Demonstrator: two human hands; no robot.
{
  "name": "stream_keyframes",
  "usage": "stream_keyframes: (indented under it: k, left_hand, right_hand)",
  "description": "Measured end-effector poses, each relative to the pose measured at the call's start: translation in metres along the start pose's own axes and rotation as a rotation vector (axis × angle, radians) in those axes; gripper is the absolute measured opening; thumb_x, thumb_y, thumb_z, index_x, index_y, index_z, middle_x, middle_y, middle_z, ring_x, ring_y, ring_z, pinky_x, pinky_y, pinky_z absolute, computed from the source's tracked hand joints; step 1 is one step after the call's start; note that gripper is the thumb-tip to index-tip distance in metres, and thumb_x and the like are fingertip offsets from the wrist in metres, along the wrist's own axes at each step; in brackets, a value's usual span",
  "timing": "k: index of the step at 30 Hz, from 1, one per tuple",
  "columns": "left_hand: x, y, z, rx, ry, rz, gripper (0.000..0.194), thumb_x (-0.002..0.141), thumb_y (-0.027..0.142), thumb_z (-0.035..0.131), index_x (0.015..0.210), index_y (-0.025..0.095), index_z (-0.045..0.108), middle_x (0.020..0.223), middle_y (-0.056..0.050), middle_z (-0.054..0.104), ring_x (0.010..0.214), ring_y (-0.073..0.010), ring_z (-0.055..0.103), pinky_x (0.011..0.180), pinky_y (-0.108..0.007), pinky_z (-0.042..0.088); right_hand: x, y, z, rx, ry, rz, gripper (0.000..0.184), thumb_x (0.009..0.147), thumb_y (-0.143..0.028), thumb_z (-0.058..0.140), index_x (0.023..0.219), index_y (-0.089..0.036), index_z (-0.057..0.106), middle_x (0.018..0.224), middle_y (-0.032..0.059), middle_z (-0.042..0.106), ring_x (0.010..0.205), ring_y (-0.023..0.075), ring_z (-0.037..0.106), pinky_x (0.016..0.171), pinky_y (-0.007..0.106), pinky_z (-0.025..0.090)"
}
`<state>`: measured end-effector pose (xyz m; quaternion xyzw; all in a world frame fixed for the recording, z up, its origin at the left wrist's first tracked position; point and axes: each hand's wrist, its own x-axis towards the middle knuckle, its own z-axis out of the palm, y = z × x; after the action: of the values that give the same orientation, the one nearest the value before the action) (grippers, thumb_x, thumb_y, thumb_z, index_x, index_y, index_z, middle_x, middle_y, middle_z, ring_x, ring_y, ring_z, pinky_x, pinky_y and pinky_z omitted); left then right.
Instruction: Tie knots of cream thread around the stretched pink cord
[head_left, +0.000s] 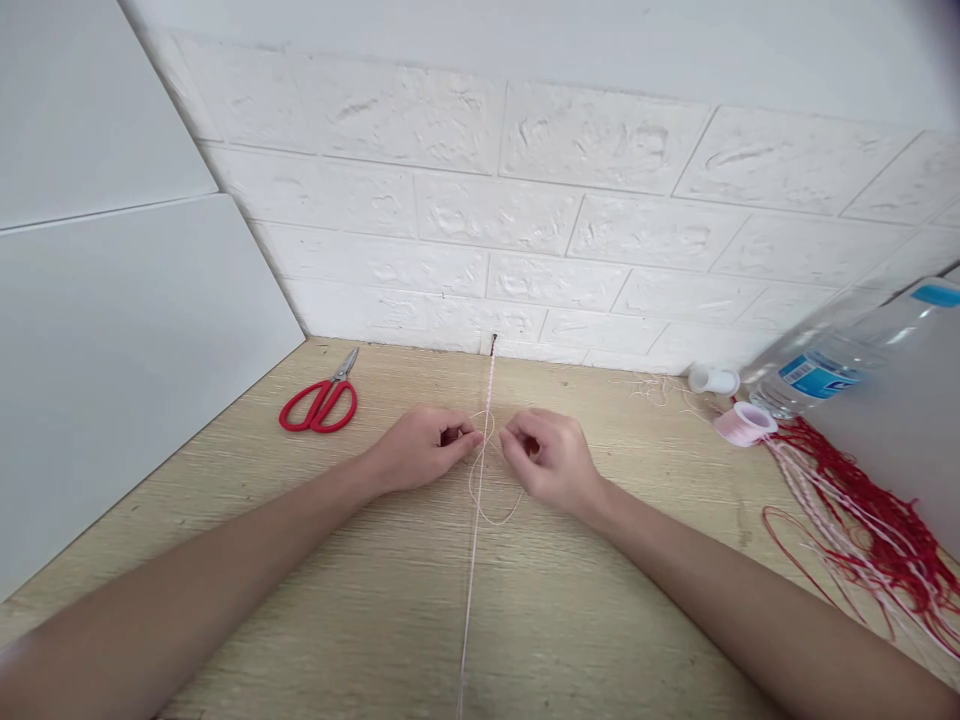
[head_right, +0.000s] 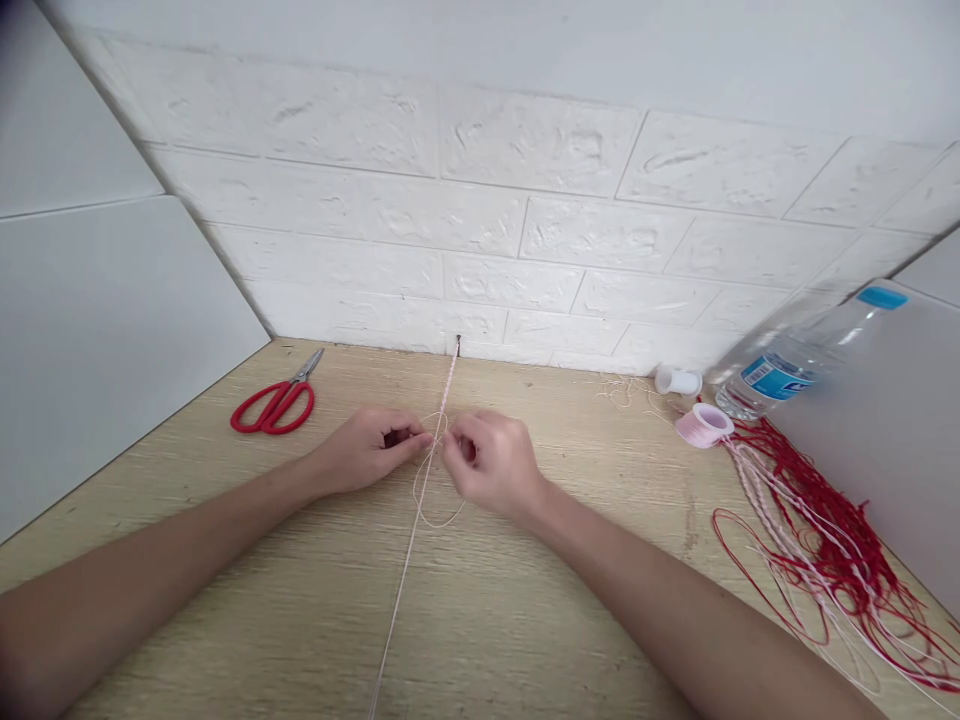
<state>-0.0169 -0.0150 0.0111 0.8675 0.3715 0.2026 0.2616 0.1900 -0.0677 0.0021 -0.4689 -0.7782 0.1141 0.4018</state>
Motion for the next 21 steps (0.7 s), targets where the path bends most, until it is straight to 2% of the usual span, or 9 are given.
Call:
stream_keyframes:
  k: [3, 8, 14, 21]
  left_hand:
    - [0.000, 0.000, 0.001, -0.003, 0.012, -0.005, 0.035, 0.092, 0.041, 0.050, 0.071, 0.016, 0.061, 0.062, 0.003, 0.056, 0.058, -0.0103, 0.047, 0.056, -0.025, 0.032]
    - [0.000, -0.001, 0.001, -0.012, 0.027, -0.009, 0.034, 0.092, 0.043, 0.050, 0.076, 0.017, 0.064, 0.064, 0.002, 0.058, 0.059, -0.0103, 0.048, 0.056, -0.025, 0.032]
    - [0.001, -0.002, 0.002, -0.018, 0.028, 0.010, 0.031, 0.092, 0.040, 0.051, 0.076, 0.017, 0.065, 0.063, 0.002, 0.058, 0.058, -0.0101, 0.047, 0.055, -0.024, 0.033]
    - [0.000, -0.003, 0.002, -0.007, 0.022, 0.023, 0.032, 0.092, 0.041, 0.050, 0.075, 0.017, 0.064, 0.062, 0.002, 0.057, 0.057, -0.0101, 0.047, 0.054, -0.024, 0.031]
  right_hand:
    - [0.010, 0.008, 0.003, 0.001, -0.028, 0.143, 0.035, 0.087, -0.028, 0.054, 0.054, -0.019, 0.043, 0.056, -0.0014, 0.049, 0.061, 0.0140, 0.047, 0.060, 0.028, 0.034]
    - [0.017, 0.011, 0.004, 0.150, -0.193, 0.209, 0.047, 0.090, -0.035, 0.053, 0.049, -0.019, 0.036, 0.052, -0.0036, 0.038, 0.059, 0.0125, 0.042, 0.062, 0.027, 0.035]
    - [0.018, 0.012, 0.001, 0.270, -0.310, 0.277, 0.040, 0.086, -0.046, 0.059, 0.057, -0.018, 0.059, 0.065, -0.0011, 0.052, 0.062, 0.0117, 0.047, 0.056, 0.025, 0.033]
    - [0.019, 0.016, 0.002, 0.352, -0.335, 0.376, 0.023, 0.081, -0.036, 0.062, 0.071, -0.018, 0.069, 0.064, -0.0020, 0.057, 0.059, 0.0105, 0.045, 0.054, 0.023, 0.034]
